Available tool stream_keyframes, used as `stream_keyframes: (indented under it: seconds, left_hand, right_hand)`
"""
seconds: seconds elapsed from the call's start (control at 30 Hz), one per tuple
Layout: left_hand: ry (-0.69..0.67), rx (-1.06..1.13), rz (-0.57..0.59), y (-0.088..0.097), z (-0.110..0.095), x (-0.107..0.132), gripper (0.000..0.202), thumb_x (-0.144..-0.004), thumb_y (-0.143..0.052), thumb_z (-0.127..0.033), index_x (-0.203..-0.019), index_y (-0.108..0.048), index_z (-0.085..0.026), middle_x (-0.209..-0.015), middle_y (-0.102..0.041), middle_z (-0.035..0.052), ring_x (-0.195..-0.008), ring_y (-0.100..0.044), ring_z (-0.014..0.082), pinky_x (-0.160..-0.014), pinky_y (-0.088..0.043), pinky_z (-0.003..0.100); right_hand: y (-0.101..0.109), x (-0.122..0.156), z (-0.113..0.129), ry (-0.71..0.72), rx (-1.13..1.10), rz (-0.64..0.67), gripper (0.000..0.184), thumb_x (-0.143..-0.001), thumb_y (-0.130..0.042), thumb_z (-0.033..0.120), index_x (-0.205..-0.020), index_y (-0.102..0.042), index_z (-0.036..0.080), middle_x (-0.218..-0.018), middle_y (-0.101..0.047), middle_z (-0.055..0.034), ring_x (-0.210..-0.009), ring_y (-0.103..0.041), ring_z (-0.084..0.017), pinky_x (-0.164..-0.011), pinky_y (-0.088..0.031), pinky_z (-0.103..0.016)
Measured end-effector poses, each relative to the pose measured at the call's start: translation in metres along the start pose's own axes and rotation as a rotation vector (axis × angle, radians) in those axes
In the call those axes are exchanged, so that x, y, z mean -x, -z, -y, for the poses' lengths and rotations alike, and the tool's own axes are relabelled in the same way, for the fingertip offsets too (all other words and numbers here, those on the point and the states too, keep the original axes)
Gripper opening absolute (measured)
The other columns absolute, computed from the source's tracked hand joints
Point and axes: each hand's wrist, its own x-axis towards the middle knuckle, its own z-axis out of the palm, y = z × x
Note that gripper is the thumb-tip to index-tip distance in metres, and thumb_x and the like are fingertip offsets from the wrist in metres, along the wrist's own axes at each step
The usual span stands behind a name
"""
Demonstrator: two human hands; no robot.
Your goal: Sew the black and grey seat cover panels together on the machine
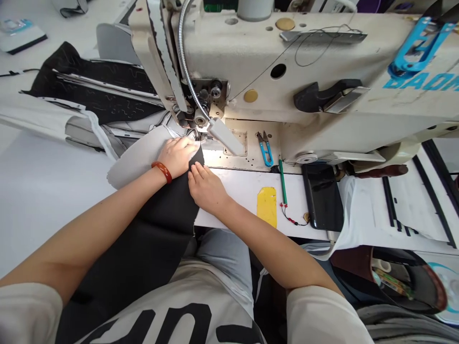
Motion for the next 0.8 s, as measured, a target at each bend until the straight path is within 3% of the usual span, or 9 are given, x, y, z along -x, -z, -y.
stream_keyframes:
  seconds: [0.13, 0.2, 0.27, 0.37, 0.43, 0.5, 0.63, 0.8]
  left_hand:
    - [0.066, 0.029, 0.035, 0.006, -0.002, -0.008, 0.031, -0.091, -0.045, -0.021, -0.108, -0.071, -0.023, -0.121, -0.064, 0.0095, -0.111, -0.058, 0.0273, -0.095, -0.041, 0.045]
    - [0.031, 0.029, 0.158, 0.019, -0.002, -0.004, 0.037, -0.090, -0.049, -0.029, -0.121, -0.066, -0.021, -0.134, -0.059, 0.0088, -0.122, -0.052, 0.0276, -0.103, -0.038, 0.043]
    - [-0.049, -0.027, 0.293, 0.037, -0.003, 0.007, 0.053, -0.084, -0.056, -0.033, -0.135, -0.055, -0.019, -0.144, -0.051, 0.0088, -0.132, -0.043, 0.0293, -0.108, -0.034, 0.043]
    - [-0.057, -0.228, 0.355, 0.058, -0.009, 0.027, 0.068, -0.076, -0.062, -0.019, -0.141, -0.046, -0.015, -0.138, -0.054, 0.0137, -0.129, -0.043, 0.0345, -0.101, -0.035, 0.046]
    - [0.005, -0.328, 0.346, 0.063, -0.015, 0.035, 0.063, -0.078, -0.057, -0.011, -0.140, -0.047, -0.014, -0.127, -0.058, 0.0164, -0.121, -0.047, 0.0365, -0.093, -0.037, 0.047]
    - [0.028, -0.348, 0.355, 0.063, -0.020, 0.036, 0.054, -0.085, -0.048, -0.008, -0.138, -0.049, -0.015, -0.121, -0.059, 0.0169, -0.117, -0.050, 0.0365, -0.088, -0.039, 0.047]
    - [0.041, -0.297, 0.461, 0.058, -0.025, 0.025, 0.054, -0.090, -0.034, -0.005, -0.140, -0.050, -0.018, -0.117, -0.059, 0.0171, -0.109, -0.057, 0.0322, -0.078, -0.044, 0.040]
    - [0.040, -0.250, 0.562, 0.057, -0.019, 0.012, 0.057, -0.086, -0.042, -0.005, -0.141, -0.051, -0.020, -0.110, -0.060, 0.0139, -0.097, -0.061, 0.0278, -0.076, -0.046, 0.037]
  right_hand:
    - [0.004, 0.000, -0.001, -0.046, -0.075, 0.048, 0.042, -0.092, -0.040, 0.004, -0.130, -0.058, -0.002, -0.141, -0.052, -0.0272, -0.139, -0.045, -0.033, -0.113, -0.040, -0.053]
    - [0.014, 0.013, 0.002, -0.019, -0.141, 0.086, 0.047, -0.090, -0.040, 0.003, -0.135, -0.054, -0.002, -0.145, -0.048, -0.0280, -0.143, -0.038, -0.032, -0.116, -0.035, -0.056]
    - [0.027, 0.035, 0.008, 0.094, -0.223, 0.155, 0.054, -0.086, -0.045, 0.005, -0.140, -0.049, 0.001, -0.150, -0.042, -0.0261, -0.147, -0.031, -0.032, -0.118, -0.029, -0.058]
    - [0.040, 0.065, 0.027, 0.271, -0.285, 0.230, 0.067, -0.083, -0.055, 0.010, -0.149, -0.040, 0.011, -0.158, -0.032, -0.0183, -0.150, -0.022, -0.033, -0.120, -0.023, -0.061]
    - [0.037, 0.070, 0.048, 0.271, -0.241, 0.183, 0.064, -0.088, -0.053, 0.010, -0.150, -0.039, 0.019, -0.159, -0.033, -0.0142, -0.149, -0.023, -0.033, -0.119, -0.025, -0.062]
    - [0.026, 0.062, 0.072, 0.212, -0.184, 0.104, 0.054, -0.095, -0.047, 0.012, -0.148, -0.043, 0.021, -0.155, -0.040, -0.0143, -0.146, -0.032, -0.034, -0.115, -0.030, -0.063]
    - [0.006, 0.029, 0.110, 0.138, -0.154, 0.020, 0.043, -0.099, -0.040, 0.018, -0.141, -0.052, 0.012, -0.146, -0.051, -0.0186, -0.134, -0.048, -0.039, -0.106, -0.043, -0.064]
    - [0.003, 0.015, 0.108, 0.141, -0.169, 0.002, 0.041, -0.098, -0.038, 0.013, -0.134, -0.058, 0.009, -0.142, -0.055, -0.0172, -0.129, -0.054, -0.036, -0.102, -0.050, -0.058]
